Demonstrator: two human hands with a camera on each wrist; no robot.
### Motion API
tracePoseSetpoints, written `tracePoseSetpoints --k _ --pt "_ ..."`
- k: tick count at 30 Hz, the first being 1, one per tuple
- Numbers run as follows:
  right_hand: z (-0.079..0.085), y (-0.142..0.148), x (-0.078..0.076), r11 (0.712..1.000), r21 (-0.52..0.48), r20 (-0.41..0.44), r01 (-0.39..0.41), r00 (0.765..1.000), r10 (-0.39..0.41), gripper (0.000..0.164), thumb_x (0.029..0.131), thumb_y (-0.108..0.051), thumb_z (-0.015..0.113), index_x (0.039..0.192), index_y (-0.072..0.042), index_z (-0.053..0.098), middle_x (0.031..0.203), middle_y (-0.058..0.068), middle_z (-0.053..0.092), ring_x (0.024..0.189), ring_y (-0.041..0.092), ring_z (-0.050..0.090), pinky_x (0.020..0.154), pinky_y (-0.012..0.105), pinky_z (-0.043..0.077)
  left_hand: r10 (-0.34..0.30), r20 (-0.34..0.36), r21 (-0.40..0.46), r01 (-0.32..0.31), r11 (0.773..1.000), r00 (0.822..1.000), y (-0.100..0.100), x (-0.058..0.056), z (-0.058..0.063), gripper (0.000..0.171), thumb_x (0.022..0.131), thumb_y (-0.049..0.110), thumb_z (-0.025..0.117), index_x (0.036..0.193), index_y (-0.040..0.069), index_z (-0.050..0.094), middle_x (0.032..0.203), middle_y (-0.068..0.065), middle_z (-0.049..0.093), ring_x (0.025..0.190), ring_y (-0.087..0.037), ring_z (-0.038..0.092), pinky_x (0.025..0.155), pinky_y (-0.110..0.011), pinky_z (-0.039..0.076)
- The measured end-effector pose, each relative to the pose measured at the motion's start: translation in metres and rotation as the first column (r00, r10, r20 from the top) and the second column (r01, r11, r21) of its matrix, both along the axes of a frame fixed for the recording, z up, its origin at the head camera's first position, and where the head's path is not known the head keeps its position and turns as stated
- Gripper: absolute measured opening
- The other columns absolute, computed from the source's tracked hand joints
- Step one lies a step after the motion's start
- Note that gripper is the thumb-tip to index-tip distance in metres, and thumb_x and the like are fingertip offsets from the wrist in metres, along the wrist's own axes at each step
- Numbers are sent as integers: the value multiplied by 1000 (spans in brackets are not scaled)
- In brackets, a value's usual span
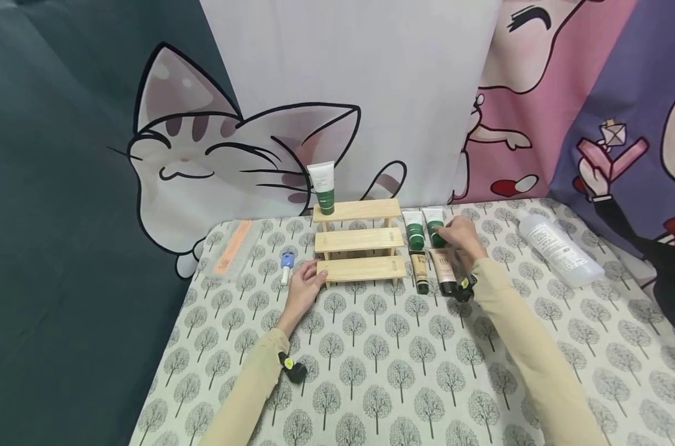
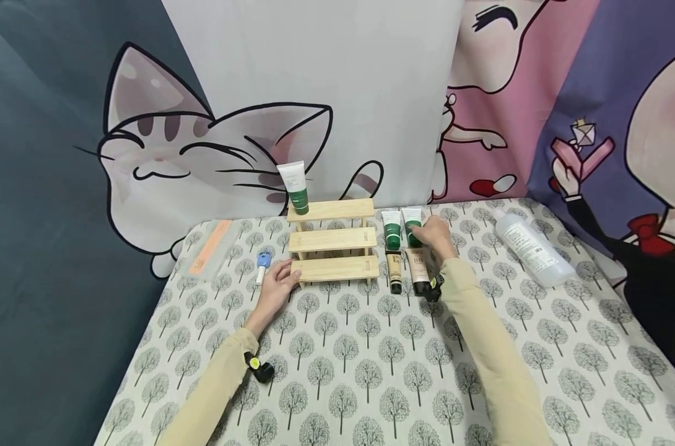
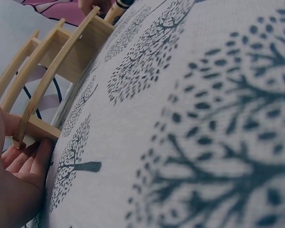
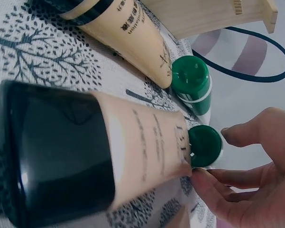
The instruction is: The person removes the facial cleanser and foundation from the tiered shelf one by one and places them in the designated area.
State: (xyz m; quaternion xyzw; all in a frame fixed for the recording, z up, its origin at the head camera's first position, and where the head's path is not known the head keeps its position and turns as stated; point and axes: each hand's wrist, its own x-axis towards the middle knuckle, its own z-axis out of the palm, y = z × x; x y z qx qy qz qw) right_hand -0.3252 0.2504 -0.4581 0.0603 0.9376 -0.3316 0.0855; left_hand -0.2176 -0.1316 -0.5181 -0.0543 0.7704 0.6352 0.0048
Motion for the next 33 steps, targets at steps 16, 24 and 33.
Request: tracePoseSetpoints --k 16,24,33 --pt "38 -10 3 998 52 -239 -36 970 47 48 98 -30 58 120 12 65 123 33 65 113 49 61 101 59 51 8 -24 14 -7 1000 1000 -1 3 -1 50 97 12 66 143 2 51 137 -25 62 125 -39 63 109 -42 52" --pt "55 -35 7 1000 -7 -281 -30 959 27 52 98 -33 58 129 9 61 123 30 66 114 45 62 103 56 51 8 -36 13 -7 1000 999 0 3 -1 50 96 12 67 142 1 52 136 -25 62 124 -38 64 108 -40 53" --pt "72 -70 12 989 -129 -369 -75 929 22 49 97 -29 64 130 7 61 121 27 69 111 40 66 104 50 51 -4 -38 7 4 1000 999 0 3 -1 48 98 12 65 142 0 51 134 -26 63 123 -40 64 107 -40 54"
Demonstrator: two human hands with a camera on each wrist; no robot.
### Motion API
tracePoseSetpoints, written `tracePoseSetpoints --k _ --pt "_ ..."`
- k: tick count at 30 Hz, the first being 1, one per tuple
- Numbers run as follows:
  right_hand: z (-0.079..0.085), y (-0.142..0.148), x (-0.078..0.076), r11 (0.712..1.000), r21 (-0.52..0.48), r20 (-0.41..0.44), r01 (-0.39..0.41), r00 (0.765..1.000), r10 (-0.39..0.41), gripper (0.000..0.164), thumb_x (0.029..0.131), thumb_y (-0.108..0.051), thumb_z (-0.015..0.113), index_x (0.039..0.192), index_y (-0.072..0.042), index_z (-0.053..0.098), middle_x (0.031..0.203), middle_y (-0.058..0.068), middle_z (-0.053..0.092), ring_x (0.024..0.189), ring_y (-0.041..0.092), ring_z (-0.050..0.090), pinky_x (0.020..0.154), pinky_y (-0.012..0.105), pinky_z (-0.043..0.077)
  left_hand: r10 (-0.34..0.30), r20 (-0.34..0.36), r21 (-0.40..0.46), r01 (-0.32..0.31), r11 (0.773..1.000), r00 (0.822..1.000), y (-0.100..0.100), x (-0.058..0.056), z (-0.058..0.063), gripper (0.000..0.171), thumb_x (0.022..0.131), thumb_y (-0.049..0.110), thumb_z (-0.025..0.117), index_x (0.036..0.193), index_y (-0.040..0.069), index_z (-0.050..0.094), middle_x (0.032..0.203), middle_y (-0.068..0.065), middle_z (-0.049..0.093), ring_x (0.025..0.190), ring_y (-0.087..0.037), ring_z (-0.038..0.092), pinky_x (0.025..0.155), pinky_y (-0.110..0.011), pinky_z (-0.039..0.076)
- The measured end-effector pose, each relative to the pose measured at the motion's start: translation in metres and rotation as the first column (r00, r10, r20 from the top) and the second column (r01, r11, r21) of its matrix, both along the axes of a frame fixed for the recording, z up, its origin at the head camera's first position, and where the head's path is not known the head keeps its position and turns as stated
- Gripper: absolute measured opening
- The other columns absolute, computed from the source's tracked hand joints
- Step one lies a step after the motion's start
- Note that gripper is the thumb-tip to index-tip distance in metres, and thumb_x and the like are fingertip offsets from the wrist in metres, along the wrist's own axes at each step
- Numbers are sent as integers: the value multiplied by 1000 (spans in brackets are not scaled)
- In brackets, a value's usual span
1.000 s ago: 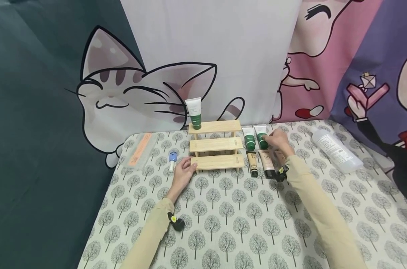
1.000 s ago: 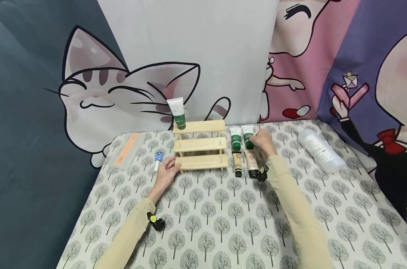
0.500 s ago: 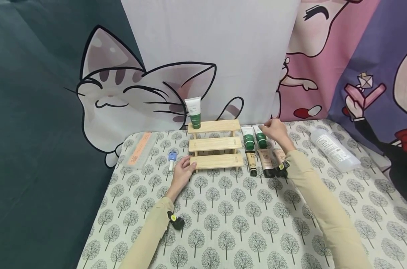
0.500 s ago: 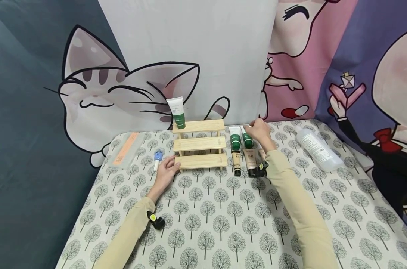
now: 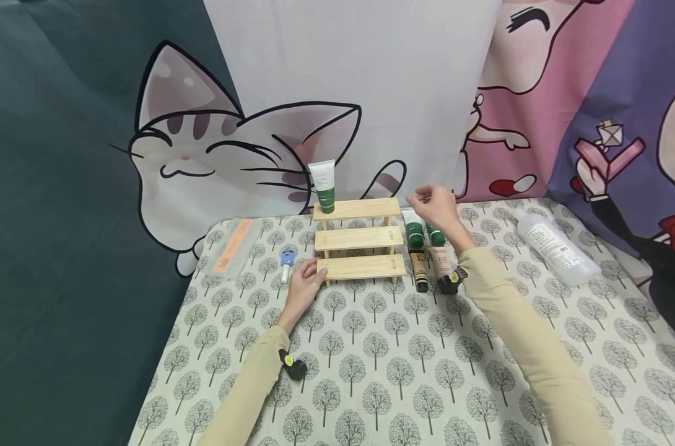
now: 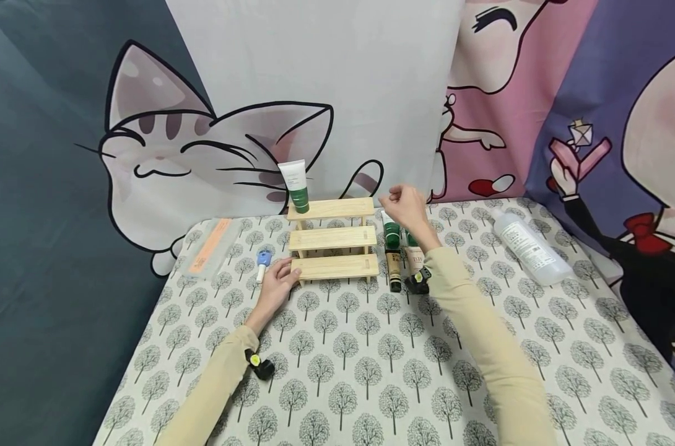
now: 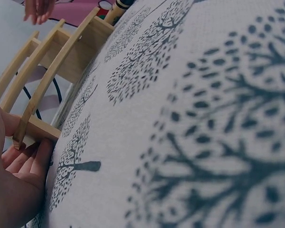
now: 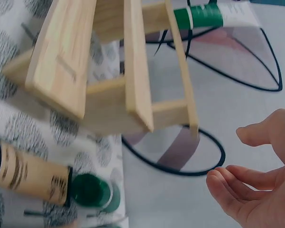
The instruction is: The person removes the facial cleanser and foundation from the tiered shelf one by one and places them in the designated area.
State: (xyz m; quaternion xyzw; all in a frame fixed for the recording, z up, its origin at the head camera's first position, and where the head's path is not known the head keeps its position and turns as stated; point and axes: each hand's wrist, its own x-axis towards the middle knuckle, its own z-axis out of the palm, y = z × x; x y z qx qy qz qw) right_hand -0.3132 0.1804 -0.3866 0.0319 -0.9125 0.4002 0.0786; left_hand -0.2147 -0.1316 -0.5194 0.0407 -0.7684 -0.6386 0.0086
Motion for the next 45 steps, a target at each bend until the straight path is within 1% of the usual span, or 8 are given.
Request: tracePoseSetpoints --k 5,11,16,26,35,41,43,45 --pt "8 -18 1 997 -65 -15 -44 999 43 47 97 -26 66 129 8 60 121 27 68 111 39 66 101 49 55 -3 10 16 2 1000 1000 0 0 1 49 97 12 67 142 2 52 134 -25 64 123 -39 65 107 -39 54" --pt "10 -44 -3 985 -144 -18 -90 996 88 45 96 -21 68 129 8 59 122 26 67 111 38 66 101 46 57 -4 8 16 4 1000 1000 0 -1 -1 49 97 12 67 142 1 52 134 -25 64 123 -39 64 106 -39 55" --pt "6 -71 -9 976 -185 -35 -118 993 114 45 95 -22 70 129 6 60 122 23 68 111 35 67 100 42 58 1 -3 5 -1 1000 1000 -1 -1 -2 48 97 13 66 141 1 53 133 -25 64 122 -39 65 106 -40 55" --pt "1 -111 -14 953 -260 -12 -155 987 157 45 93 -25 73 128 1 62 121 19 69 112 31 66 100 39 58 -6 23 20 5 1000 1000 -1 -3 -5 49 98 13 66 144 2 51 137 -25 62 126 -39 63 110 -40 52" --pt "-9 -136 -15 920 -348 0 -180 981 192 53 91 -21 76 135 1 56 130 19 66 119 32 64 105 39 55 -2 22 18 2 1000 1000 0 -1 1 49 97 11 66 143 2 51 135 -24 63 124 -38 64 107 -38 54" --pt "-12 -152 -16 903 -384 -23 -194 979 200 57 88 -19 79 135 2 55 131 20 65 120 34 64 107 39 54 -5 23 26 5 1000 1000 0 -1 3 50 97 12 66 144 2 50 137 -25 61 125 -39 63 108 -39 53" --pt "-13 -157 -16 899 -389 -37 -201 979 203 55 88 -16 79 134 2 55 129 21 66 118 34 65 106 38 55 -13 27 25 12 1000 1000 1 1 7 51 98 12 65 145 1 49 139 -26 60 126 -40 62 110 -40 52" --pt "-16 -162 -17 896 -392 -67 -207 978 196 51 88 -13 79 132 3 56 126 22 67 114 33 67 103 37 57 -15 29 22 15 1000 999 1 2 7 52 98 12 65 146 0 48 139 -26 59 127 -40 61 110 -41 51"
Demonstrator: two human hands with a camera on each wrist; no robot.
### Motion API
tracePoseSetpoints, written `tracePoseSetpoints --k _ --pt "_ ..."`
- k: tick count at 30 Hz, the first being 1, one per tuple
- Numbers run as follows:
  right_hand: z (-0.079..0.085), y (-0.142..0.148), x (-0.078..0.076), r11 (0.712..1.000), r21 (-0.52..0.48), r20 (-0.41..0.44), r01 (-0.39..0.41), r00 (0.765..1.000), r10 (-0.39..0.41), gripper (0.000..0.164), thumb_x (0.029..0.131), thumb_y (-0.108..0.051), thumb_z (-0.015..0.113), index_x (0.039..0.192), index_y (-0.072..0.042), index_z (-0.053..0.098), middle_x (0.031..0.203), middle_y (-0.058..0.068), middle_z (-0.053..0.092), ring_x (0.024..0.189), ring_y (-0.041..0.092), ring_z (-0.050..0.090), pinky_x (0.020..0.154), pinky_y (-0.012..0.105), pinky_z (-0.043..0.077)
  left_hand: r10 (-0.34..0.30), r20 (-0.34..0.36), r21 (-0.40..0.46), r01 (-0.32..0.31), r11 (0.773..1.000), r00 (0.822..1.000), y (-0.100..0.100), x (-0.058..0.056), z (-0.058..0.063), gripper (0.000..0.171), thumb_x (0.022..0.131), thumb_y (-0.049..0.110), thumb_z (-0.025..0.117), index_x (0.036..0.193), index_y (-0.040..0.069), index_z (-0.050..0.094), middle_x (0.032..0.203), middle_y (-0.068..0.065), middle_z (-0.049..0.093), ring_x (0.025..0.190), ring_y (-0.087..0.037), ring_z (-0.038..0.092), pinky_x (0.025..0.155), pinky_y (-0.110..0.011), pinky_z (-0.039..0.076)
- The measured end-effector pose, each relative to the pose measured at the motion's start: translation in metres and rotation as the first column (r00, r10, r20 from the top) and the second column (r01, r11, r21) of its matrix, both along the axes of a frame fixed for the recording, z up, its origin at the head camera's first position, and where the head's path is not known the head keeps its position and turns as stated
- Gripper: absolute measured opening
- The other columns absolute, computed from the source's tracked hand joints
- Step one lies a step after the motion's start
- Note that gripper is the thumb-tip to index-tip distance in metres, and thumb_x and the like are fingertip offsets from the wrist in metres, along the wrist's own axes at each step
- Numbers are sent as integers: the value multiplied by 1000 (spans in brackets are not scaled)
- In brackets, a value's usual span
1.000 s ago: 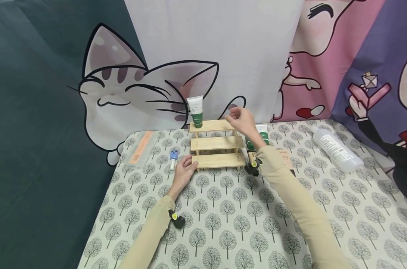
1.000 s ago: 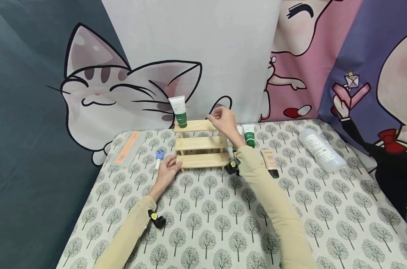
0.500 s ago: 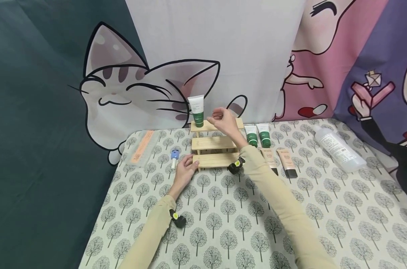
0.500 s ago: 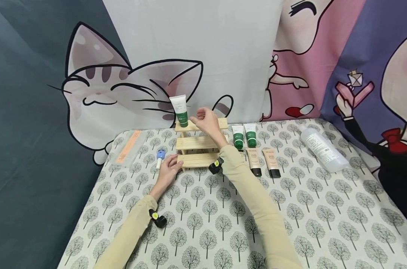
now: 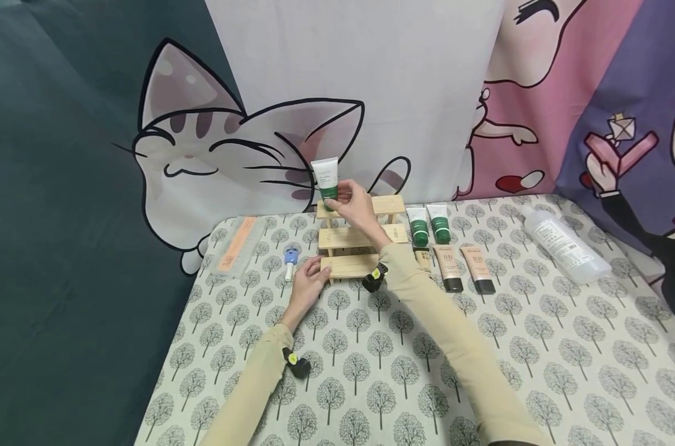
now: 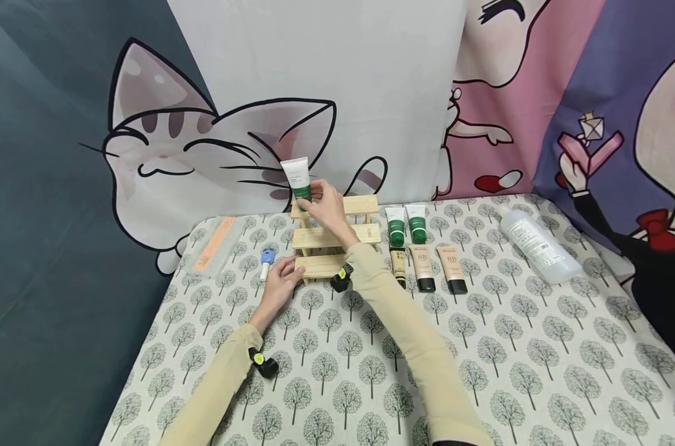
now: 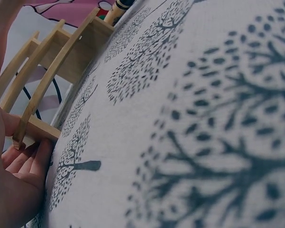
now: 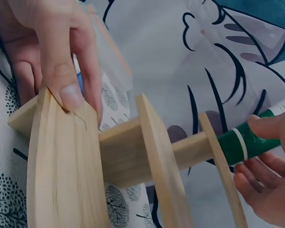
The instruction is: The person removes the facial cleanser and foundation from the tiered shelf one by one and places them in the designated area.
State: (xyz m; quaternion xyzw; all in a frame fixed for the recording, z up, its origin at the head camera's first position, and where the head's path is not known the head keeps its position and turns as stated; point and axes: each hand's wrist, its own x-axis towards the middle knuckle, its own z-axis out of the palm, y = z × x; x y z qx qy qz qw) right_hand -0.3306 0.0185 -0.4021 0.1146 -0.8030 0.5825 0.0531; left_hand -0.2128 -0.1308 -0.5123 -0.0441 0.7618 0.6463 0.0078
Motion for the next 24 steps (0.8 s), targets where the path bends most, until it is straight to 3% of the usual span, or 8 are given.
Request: tracePoseSetpoints --k 5,11,17,24 --pt "-6 -7 -2 999 -20 -75 43 996 -45 42 89 -8 77 125 5 58 120 23 70 110 34 69 99 37 59 13 9 -7 -13 1000 1000 0 -2 -6 51 98 14 66 144 3 50 138 -24 61 126 -39 63 109 -40 53" --pt "-8 -2 -4 997 -44 -78 65 995 -69 42 92 -10 74 128 3 57 124 22 68 113 33 67 102 38 58 18 -6 -3 -18 1000 1000 0 -3 -5 49 97 12 66 143 2 51 136 -24 62 124 -38 64 107 -39 54" --pt "-1 16 -2 994 -69 -84 80 993 -86 43 93 -10 72 130 4 54 126 24 67 115 34 67 103 36 58 15 -8 -9 -15 1000 1000 2 -3 -5 49 97 12 66 143 3 52 136 -24 63 124 -38 64 107 -39 54" --pt "10 48 2 986 -59 -122 158 979 -164 42 94 -11 71 130 2 53 125 23 66 114 34 67 103 36 57 13 -20 -28 -13 1000 1000 0 -2 -7 48 97 13 66 142 1 52 134 -25 63 123 -39 65 107 -41 54"
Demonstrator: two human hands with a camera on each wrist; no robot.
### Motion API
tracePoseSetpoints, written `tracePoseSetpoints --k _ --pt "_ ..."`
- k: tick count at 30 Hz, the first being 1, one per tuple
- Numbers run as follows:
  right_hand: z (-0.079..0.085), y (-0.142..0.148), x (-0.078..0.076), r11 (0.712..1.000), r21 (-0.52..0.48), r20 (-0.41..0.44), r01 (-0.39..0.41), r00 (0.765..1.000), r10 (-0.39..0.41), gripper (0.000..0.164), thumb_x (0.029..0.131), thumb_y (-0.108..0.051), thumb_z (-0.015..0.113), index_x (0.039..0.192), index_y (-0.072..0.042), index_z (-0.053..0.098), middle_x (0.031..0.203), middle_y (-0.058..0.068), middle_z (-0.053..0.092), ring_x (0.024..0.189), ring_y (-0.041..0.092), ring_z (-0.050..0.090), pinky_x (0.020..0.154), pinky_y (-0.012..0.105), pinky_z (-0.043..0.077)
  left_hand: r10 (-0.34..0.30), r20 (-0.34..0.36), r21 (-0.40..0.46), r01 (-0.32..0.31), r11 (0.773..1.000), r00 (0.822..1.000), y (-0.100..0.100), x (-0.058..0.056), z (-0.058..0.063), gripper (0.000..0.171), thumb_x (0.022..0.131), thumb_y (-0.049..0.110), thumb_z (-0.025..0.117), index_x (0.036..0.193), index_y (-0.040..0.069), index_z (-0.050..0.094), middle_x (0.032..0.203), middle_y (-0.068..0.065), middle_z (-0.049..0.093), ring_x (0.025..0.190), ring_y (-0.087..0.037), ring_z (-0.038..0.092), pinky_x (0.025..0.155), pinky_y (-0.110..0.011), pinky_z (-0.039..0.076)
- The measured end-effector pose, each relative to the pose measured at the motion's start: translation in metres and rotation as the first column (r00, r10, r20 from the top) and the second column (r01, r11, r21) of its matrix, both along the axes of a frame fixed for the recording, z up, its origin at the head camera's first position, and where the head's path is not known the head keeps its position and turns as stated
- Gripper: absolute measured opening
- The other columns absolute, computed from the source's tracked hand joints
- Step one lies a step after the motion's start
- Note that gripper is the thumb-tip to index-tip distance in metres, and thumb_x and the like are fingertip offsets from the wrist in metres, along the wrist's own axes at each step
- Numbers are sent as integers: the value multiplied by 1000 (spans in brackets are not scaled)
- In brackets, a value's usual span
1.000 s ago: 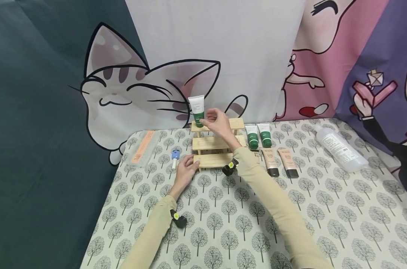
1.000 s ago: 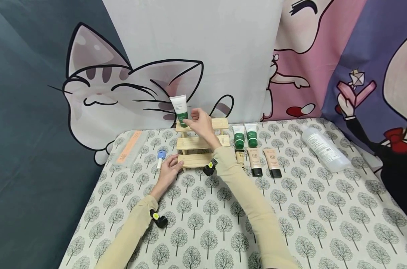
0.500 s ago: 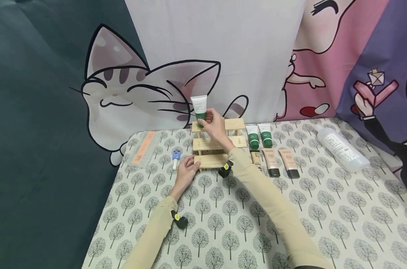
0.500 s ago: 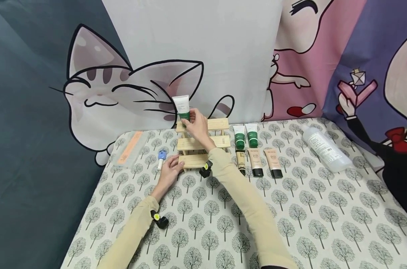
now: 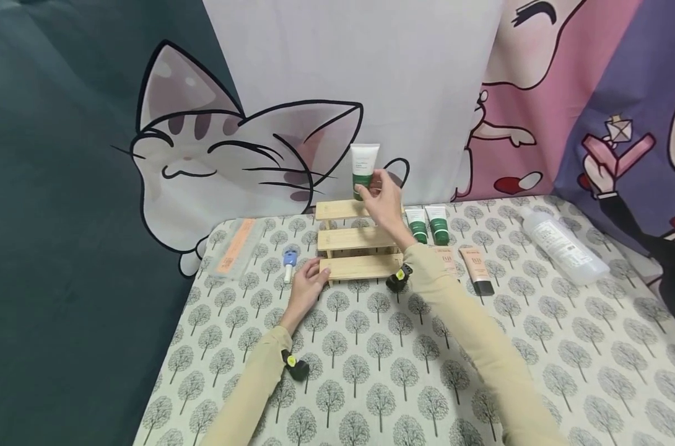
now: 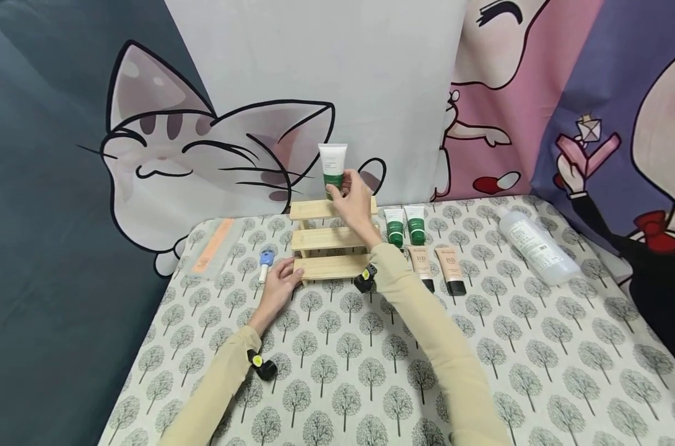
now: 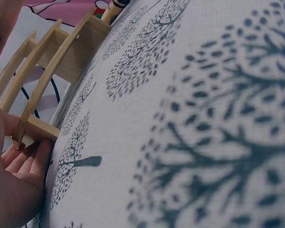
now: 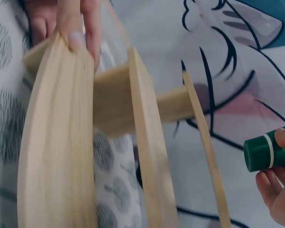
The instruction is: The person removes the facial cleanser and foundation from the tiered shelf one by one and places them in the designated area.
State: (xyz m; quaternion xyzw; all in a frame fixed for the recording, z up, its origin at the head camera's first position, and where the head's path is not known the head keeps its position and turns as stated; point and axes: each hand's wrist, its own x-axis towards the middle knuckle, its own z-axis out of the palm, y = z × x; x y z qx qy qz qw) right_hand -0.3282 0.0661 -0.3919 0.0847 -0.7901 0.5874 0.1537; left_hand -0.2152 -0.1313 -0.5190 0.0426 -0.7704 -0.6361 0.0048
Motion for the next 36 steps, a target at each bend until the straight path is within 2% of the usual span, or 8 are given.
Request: tracePoseSetpoints --k 5,13,19,25,29,36 --pt "1 26 1 999 7 -12 37 999 -37 42 95 -12 70 131 2 53 124 22 67 113 33 67 104 37 56 6 2 6 -6 1000 1000 0 -1 -2 48 97 14 67 142 2 53 133 -24 64 122 -38 65 107 -40 54" --pt "-3 59 4 995 25 10 95 995 -95 42 94 -13 71 130 1 54 123 22 67 110 33 66 103 41 56 13 14 9 -13 1000 1000 0 -2 1 50 97 13 67 143 3 52 136 -23 63 124 -38 64 108 -40 54" --pt "-6 85 7 985 83 -2 154 988 -154 41 95 -15 69 128 3 55 121 22 67 107 33 65 101 40 56 8 26 25 -8 1000 1000 1 -3 -2 51 97 12 66 145 2 49 137 -23 62 124 -37 64 106 -36 55" --pt "-4 115 9 972 125 59 200 976 -209 43 97 -19 67 132 2 53 125 24 66 111 35 66 102 44 57 1 37 35 -3 999 999 3 -4 -2 52 97 12 65 146 3 48 138 -21 61 124 -35 65 106 -32 55" --pt "-6 137 10 956 173 101 236 961 -256 44 98 -21 66 133 1 53 125 24 66 110 33 65 100 44 57 3 43 32 -4 999 999 3 -4 -3 52 97 13 66 145 4 49 138 -22 62 124 -35 64 107 -34 54" --pt "-16 166 10 914 285 105 289 938 -329 46 97 -25 65 131 4 56 119 24 68 101 31 64 95 42 54 7 29 28 -8 1000 1000 1 -4 -2 51 97 13 67 144 3 50 137 -22 62 124 -37 64 108 -36 54"
